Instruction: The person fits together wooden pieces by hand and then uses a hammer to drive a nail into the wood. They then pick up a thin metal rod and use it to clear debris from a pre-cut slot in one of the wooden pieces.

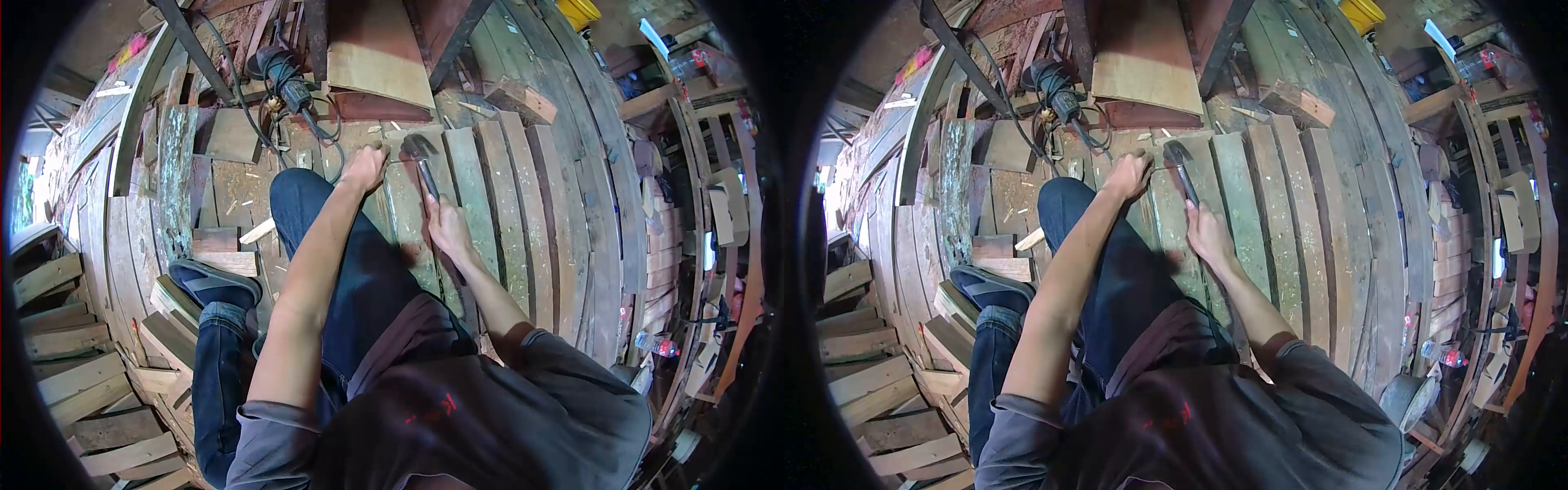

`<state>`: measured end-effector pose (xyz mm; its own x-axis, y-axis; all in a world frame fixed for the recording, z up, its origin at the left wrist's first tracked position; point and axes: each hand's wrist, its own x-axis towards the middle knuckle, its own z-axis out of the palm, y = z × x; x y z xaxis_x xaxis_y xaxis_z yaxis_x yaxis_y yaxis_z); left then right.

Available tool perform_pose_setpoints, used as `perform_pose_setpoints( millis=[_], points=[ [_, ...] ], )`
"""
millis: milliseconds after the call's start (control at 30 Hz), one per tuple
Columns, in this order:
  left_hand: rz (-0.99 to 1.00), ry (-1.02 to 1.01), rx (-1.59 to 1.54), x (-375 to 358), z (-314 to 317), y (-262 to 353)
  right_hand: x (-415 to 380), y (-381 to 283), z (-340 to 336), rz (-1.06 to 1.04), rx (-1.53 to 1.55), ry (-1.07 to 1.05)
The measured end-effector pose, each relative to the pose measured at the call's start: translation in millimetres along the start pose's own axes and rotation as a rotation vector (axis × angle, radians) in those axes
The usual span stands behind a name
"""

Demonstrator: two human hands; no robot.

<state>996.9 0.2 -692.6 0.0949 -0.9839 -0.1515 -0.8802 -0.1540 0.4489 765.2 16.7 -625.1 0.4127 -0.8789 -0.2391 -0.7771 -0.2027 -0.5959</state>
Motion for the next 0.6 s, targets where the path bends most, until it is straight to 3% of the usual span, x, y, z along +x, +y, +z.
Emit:
perform_pose_setpoints(
  millis=[100,333,500,600],
  points=[
    [-0.052,0.041,-0.069,1,5,-2,10,19,9,-0.011,-0.044,-0.048],
    [0.025,0.101,-0.057,4,18,-11,3,0,-8,0.031,0.026,0.052],
    [0.063,0.158,-0.086,8,24,-17,9,27,9,0.001,-0.112,-0.053],
    [0.044,0.104,-0.002,8,21,-15,5,9,-4,0.018,-0.063,-0.001]
  ],
)
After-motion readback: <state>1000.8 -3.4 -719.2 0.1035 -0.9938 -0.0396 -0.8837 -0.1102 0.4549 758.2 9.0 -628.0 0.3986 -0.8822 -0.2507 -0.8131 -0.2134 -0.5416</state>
